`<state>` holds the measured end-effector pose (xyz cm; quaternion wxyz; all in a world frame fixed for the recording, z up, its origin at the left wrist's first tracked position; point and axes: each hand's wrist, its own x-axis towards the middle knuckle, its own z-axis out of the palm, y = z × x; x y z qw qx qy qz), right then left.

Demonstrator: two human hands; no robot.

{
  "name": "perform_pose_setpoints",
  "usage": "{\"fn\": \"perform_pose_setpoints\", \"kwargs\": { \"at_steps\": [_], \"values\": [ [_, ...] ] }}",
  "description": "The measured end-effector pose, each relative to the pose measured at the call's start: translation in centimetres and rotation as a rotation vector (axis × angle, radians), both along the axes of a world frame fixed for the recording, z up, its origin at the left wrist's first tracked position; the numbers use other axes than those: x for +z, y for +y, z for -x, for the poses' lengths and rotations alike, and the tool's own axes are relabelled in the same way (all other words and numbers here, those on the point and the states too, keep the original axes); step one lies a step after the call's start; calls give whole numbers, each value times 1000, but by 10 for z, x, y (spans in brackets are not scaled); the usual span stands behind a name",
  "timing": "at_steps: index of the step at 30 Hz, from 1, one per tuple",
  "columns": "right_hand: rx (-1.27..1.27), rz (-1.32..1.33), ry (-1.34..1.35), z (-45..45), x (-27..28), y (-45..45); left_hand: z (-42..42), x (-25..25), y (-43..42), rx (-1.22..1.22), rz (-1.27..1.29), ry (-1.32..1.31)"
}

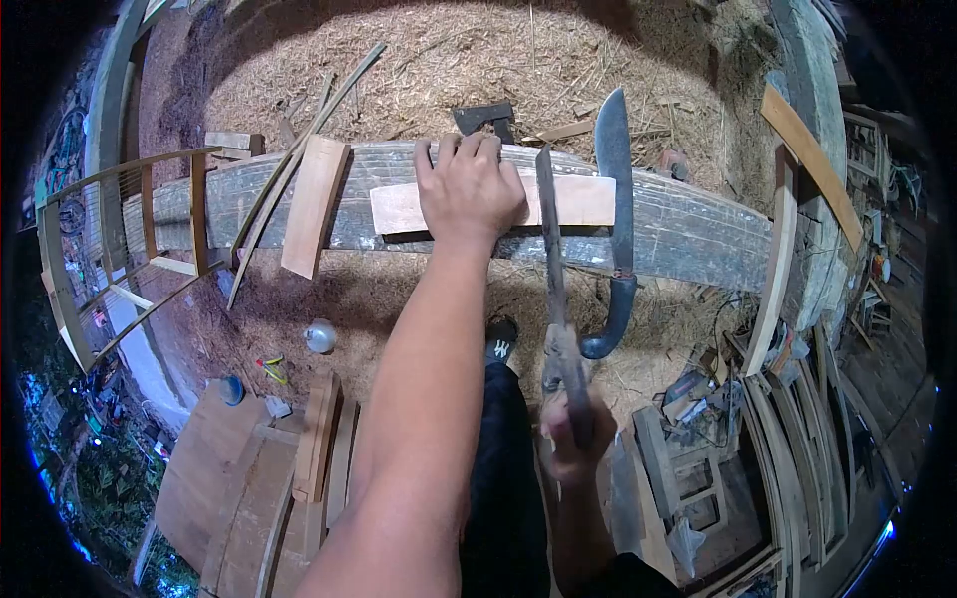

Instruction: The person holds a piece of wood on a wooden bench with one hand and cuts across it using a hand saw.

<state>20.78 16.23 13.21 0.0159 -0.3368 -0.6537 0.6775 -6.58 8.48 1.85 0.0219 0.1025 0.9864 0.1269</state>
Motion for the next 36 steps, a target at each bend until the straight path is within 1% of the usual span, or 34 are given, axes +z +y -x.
{"fn": "perform_pose_setpoints", "kwargs": {
  "at_steps": [1,2,3,4,6,7,8,9,11,14,16,18,19,21,22,25,26,28,29,32,33,34,36],
  "values": [
    [49,-33,-164,1,7,-2,0,-2,0,3,-4,1],
    [51,-38,-165,0,8,-7,-2,-4,0,-12,-25,47],
    [-35,-85,-172,-1,7,-14,-1,-3,-1,-26,-42,93],
    [-16,-120,-190,-5,5,-10,-1,-1,-3,-25,-43,92],
    [-6,-160,-208,-9,-3,-6,-2,5,-3,-110,-34,258],
    [-75,-21,-76,-7,-8,-5,-1,4,-3,-118,-41,258],
    [-142,119,56,-5,-11,-5,-3,2,-3,-124,-47,181],
    [-148,116,55,3,-10,-5,-3,1,-4,-126,-50,104],
    [9,20,-133,23,-5,-1,-4,2,-6,-122,-53,109],
    [-23,28,-108,43,-13,-12,-2,0,-4,-118,-72,108],
    [-26,63,-134,46,-6,-11,0,-3,-4,-119,-73,98],
    [34,-42,-208,46,-5,-12,1,-2,-4,-102,-67,105],
    [11,-51,-188,45,-9,-14,-1,-3,-6,-106,-68,110],
    [15,-68,-147,46,-15,-17,5,-3,-10,-133,-208,209],
    [16,-87,-113,52,-17,-16,13,0,-9,-140,-211,227],
    [33,-109,-119,65,-12,-15,13,5,-18,-74,-182,110],
    [35,-120,-107,73,-14,-13,16,5,-19,-63,-181,119],
    [65,-136,-92,81,-20,-13,18,7,-13,-73,-91,177],
    [83,-148,-91,80,-20,-15,17,5,-11,-39,-31,112],
    [62,-117,-169,84,-6,-12,21,-1,-9,15,-53,124],
    [43,-92,-184,86,3,-8,21,1,-8,64,-67,-9],
    [13,-103,-191,80,6,-5,23,4,-7,76,-65,-10],
    [34,-57,-193,61,11,3,23,7,-8,70,-35,-95]
  ]
}}
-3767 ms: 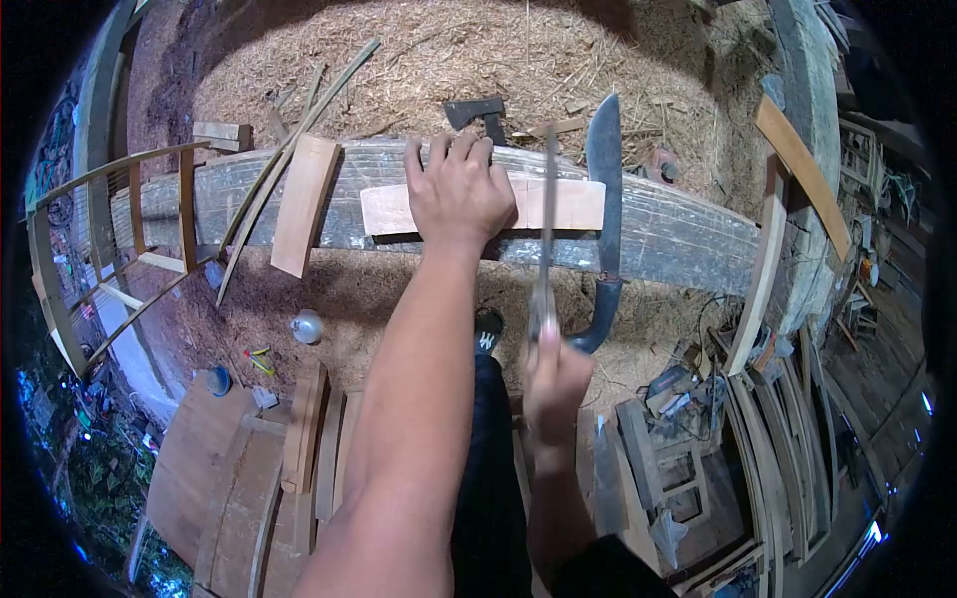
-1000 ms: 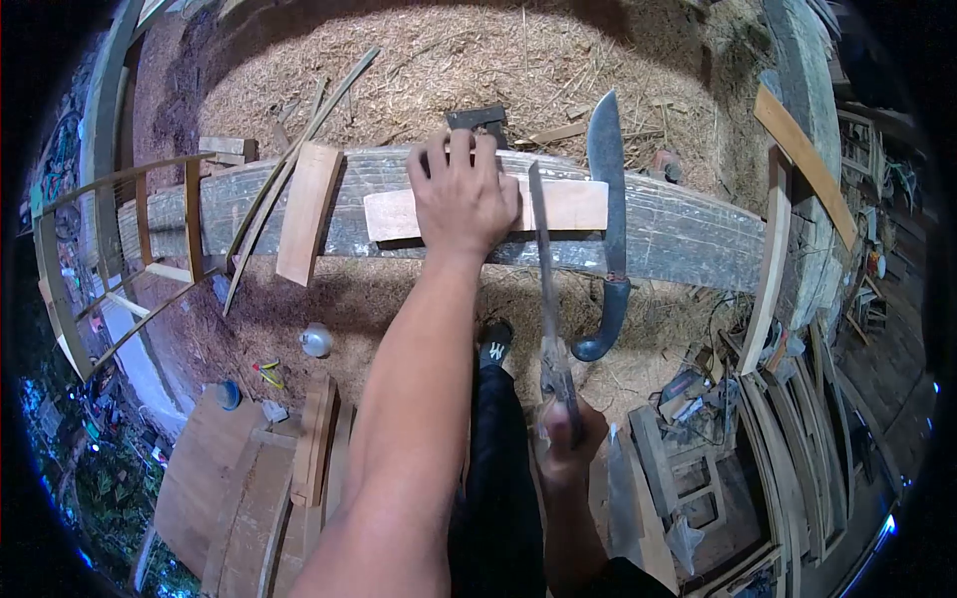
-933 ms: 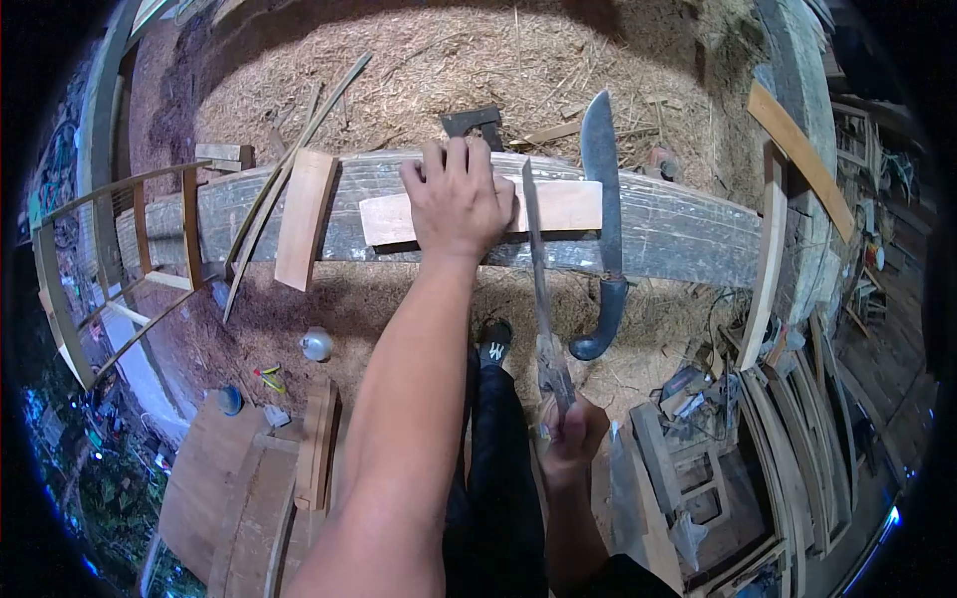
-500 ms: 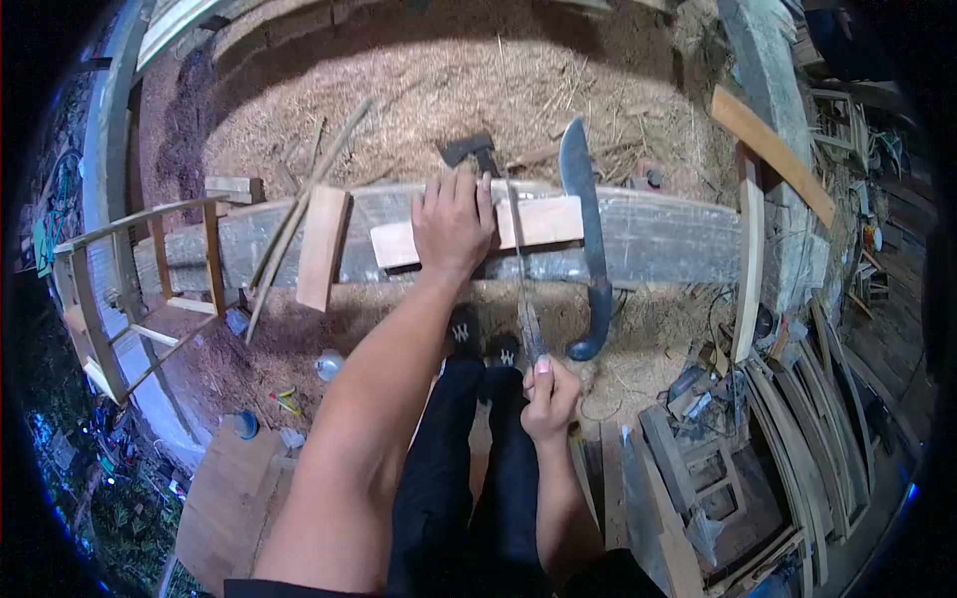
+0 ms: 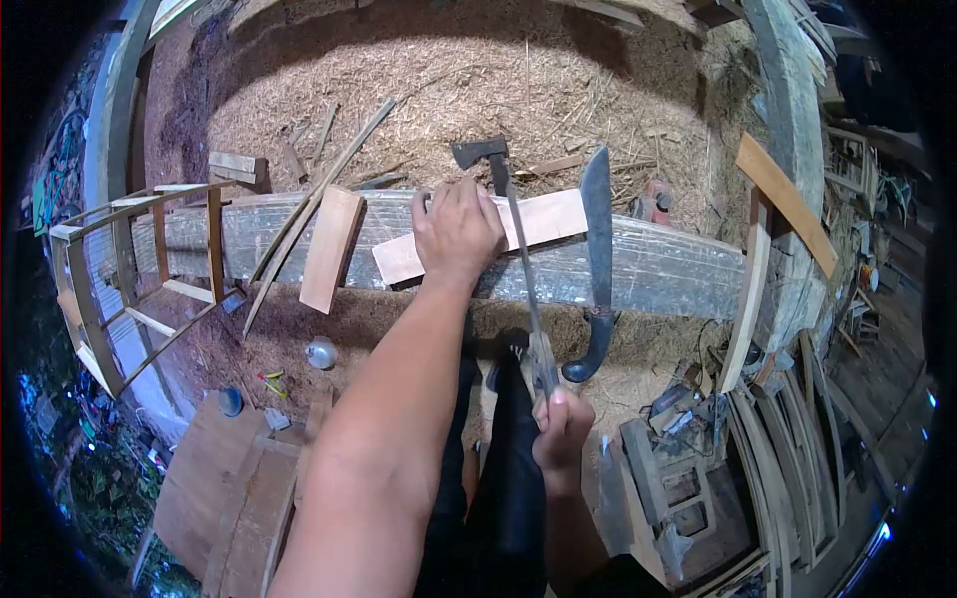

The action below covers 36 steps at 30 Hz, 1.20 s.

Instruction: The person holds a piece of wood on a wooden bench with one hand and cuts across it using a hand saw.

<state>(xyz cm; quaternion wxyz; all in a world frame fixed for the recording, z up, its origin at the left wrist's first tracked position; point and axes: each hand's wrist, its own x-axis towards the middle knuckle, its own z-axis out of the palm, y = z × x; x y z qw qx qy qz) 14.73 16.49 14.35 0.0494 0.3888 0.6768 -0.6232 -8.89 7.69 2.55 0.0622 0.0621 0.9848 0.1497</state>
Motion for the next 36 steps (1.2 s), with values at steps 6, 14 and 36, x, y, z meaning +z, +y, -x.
{"fn": "perform_pose_setpoints", "kwargs": {
  "at_steps": [6,14,36],
  "values": [
    [22,17,-66,51,-1,29,18,-1,10,177,72,-178],
    [122,-17,-106,46,12,45,13,-16,3,-45,-99,187],
    [235,-200,26,98,-13,26,15,-5,4,-45,-136,120]
  ]
}}
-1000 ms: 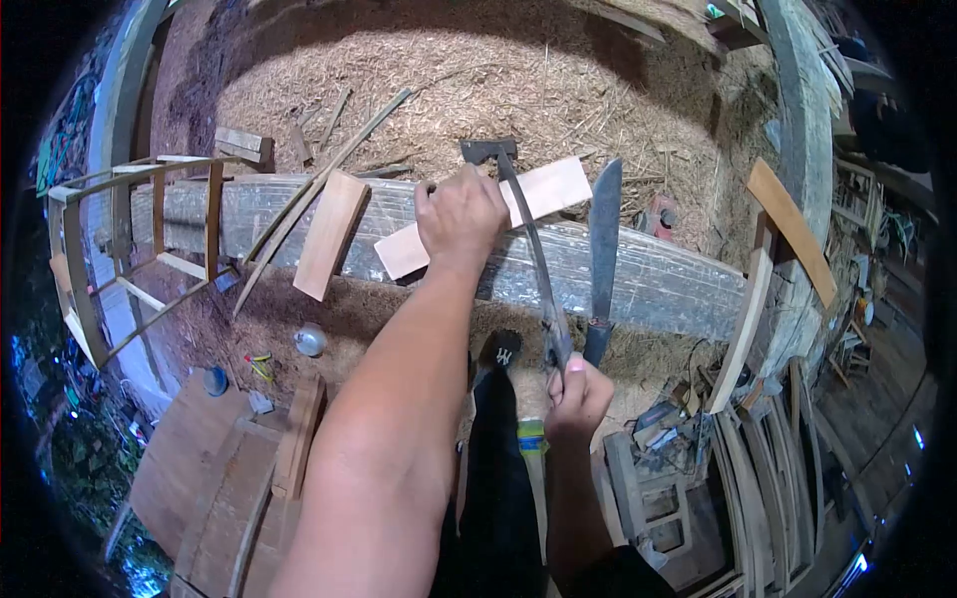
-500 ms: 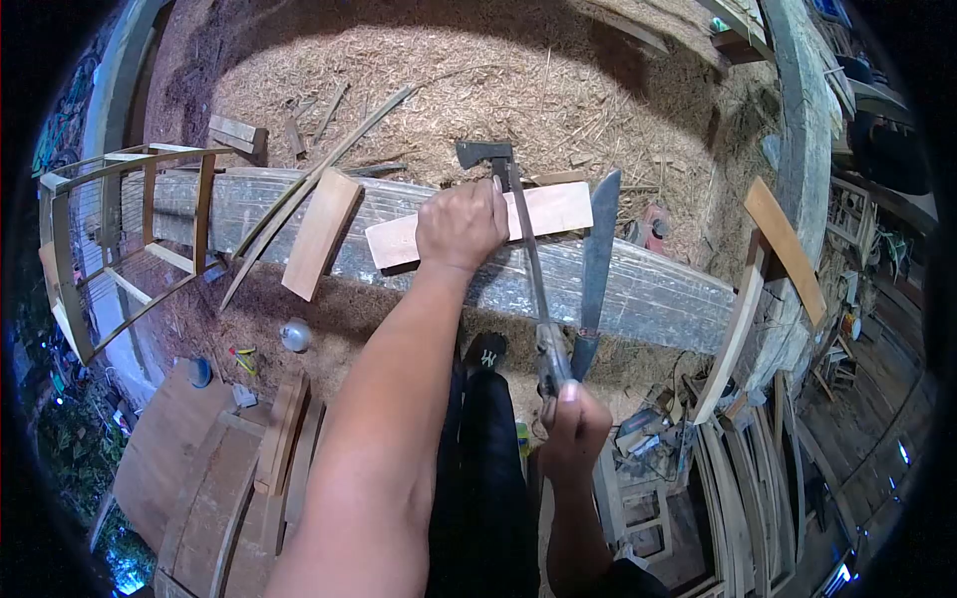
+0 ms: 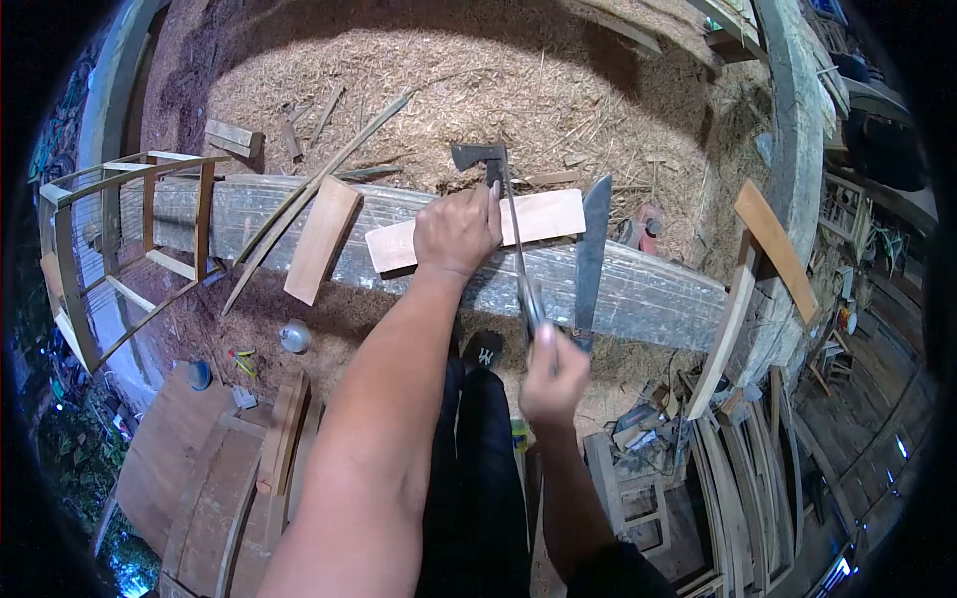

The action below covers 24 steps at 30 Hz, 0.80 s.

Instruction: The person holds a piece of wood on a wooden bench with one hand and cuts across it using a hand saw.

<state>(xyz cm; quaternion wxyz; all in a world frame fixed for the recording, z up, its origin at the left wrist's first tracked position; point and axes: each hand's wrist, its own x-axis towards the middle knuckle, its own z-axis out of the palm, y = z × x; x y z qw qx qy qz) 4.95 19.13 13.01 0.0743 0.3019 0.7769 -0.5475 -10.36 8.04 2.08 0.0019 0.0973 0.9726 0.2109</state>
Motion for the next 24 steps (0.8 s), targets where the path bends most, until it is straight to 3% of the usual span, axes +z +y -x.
{"fn": "perform_pose_setpoints", "kwargs": {
  "at_steps": [10,11,17,19,24],
  "values": [
    [-152,57,-93,19,6,-8,2,-3,0,13,-22,-16],
    [-220,195,-120,14,1,-1,2,-4,0,22,-67,7],
    [-112,86,-170,16,18,-8,4,-2,1,34,-64,-33],
    [-214,242,-171,14,14,-10,6,0,0,33,-44,-37],
    [-48,25,-173,29,25,-8,4,0,0,42,-29,-69]
  ]
}}
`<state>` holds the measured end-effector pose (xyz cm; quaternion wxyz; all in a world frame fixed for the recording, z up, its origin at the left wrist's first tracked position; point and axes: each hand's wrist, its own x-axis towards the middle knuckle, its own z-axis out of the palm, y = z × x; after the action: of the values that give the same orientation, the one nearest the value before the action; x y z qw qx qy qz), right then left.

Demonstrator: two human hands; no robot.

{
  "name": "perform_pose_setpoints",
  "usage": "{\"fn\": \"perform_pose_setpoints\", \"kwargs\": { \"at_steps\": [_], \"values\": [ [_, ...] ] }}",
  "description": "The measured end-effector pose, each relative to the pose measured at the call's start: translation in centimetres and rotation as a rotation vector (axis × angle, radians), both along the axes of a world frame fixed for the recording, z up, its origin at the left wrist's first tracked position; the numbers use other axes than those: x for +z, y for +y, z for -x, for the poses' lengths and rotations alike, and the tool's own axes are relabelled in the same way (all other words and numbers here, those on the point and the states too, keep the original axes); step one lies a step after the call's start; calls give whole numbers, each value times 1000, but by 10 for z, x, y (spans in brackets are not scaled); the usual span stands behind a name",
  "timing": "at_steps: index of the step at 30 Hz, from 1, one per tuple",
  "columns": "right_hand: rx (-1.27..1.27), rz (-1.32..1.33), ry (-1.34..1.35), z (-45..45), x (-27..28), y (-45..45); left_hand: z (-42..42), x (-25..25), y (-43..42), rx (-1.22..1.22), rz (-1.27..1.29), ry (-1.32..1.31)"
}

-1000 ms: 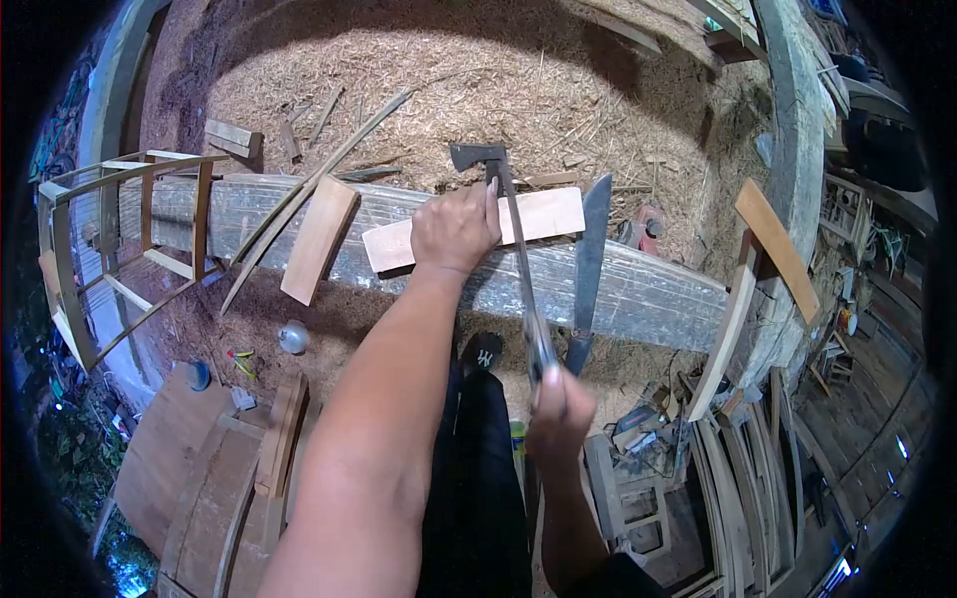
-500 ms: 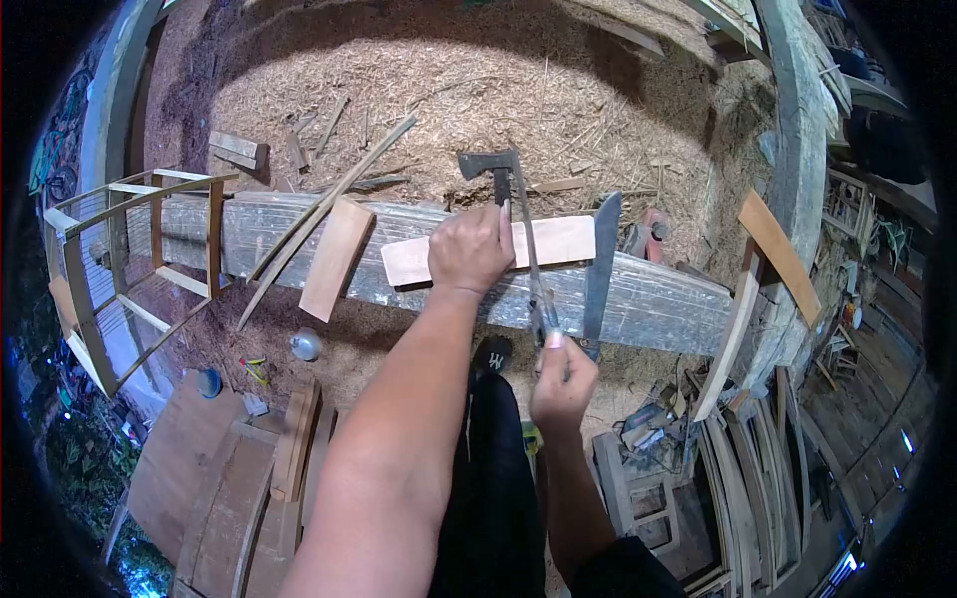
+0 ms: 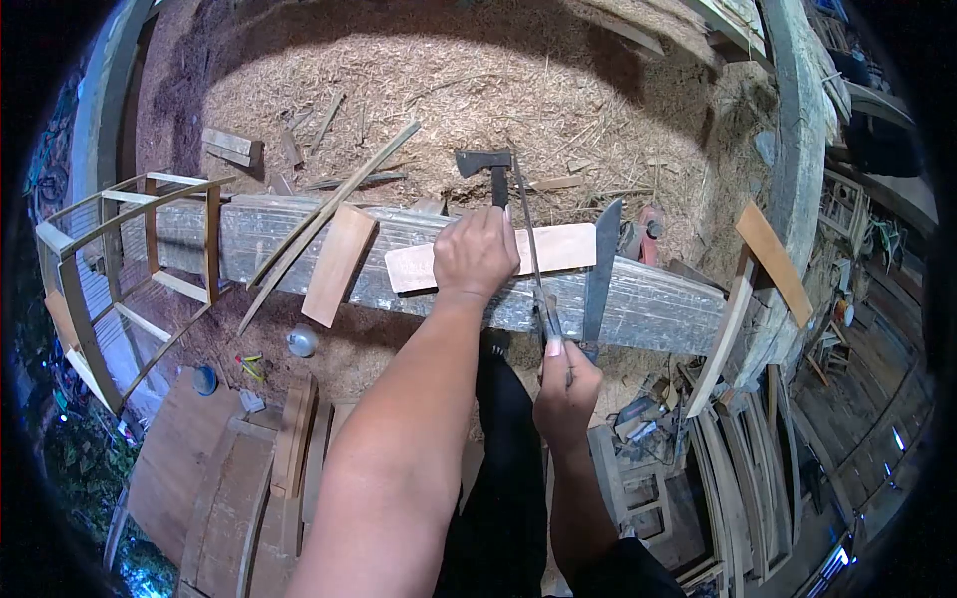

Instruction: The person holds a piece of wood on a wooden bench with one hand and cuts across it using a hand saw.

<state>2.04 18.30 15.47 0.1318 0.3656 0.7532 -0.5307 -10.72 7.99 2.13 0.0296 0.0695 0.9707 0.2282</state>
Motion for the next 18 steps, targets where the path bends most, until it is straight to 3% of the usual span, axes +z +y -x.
{"fn": "perform_pose_setpoints", "kwargs": {
  "at_steps": [3,6,8,9,10,12,14,16,18],
  "values": [
    [-6,-21,2,-5,-2,4,2,2,3,-5,-23,12],
    [-39,131,33,-29,-28,13,-2,1,-1,0,-19,5],
    [-252,567,199,-43,-50,22,-1,-1,1,16,-42,44],
    [-263,658,280,-47,-62,25,-2,-1,2,23,-24,21],
    [-260,656,284,-37,-49,23,-2,-1,4,25,-27,25],
    [202,-48,58,-24,-21,17,-3,-2,2,35,-12,8],
    [166,27,43,-35,-29,15,-6,-3,1,44,-21,36],
    [-30,304,171,-50,-52,14,-5,-6,3,51,7,29],
    [14,317,191,-76,-76,19,-6,-5,4,51,6,28]
  ]
}}
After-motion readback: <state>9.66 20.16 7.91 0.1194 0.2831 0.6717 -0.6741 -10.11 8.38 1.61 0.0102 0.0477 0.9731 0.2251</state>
